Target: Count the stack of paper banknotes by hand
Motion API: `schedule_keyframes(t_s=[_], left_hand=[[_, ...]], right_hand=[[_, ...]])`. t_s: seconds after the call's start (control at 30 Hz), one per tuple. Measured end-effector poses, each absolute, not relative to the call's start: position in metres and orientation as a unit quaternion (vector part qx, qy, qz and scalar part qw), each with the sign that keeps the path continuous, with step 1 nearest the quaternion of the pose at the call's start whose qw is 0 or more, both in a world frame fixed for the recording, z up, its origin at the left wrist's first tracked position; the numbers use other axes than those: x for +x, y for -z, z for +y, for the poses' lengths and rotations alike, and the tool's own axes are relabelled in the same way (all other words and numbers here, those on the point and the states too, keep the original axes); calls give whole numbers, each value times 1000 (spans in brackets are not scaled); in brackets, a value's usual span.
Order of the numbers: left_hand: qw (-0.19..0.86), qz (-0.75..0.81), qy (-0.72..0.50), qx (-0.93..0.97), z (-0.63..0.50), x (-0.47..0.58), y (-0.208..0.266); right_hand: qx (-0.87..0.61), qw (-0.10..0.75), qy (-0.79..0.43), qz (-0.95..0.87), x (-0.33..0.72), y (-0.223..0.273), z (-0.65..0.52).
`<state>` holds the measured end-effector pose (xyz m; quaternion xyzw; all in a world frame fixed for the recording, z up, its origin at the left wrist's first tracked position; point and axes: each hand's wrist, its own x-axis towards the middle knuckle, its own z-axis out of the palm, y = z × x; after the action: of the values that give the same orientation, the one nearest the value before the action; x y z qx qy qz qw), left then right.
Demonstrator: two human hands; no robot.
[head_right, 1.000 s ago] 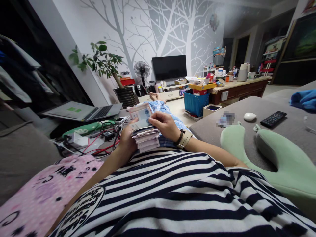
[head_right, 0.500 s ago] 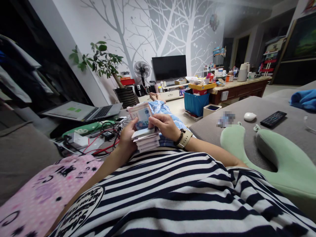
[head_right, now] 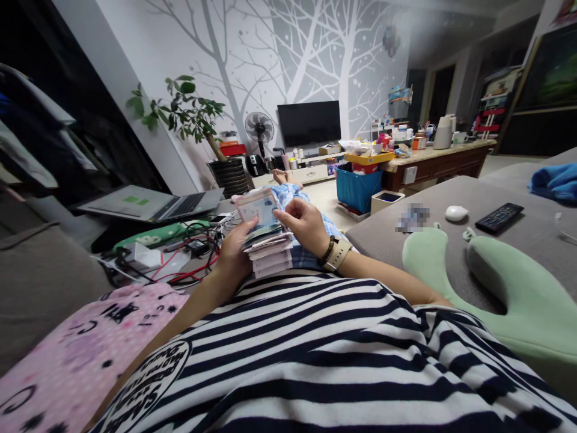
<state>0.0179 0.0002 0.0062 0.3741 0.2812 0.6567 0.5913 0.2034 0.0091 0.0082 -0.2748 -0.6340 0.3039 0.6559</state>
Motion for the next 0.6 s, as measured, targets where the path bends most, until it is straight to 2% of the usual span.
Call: schedule_keyframes(t_s=[0.6], left_hand=[[607,279,-641,378,3,15,-5]], right_hand=[[-274,637,-310,-650,203,-7,12]])
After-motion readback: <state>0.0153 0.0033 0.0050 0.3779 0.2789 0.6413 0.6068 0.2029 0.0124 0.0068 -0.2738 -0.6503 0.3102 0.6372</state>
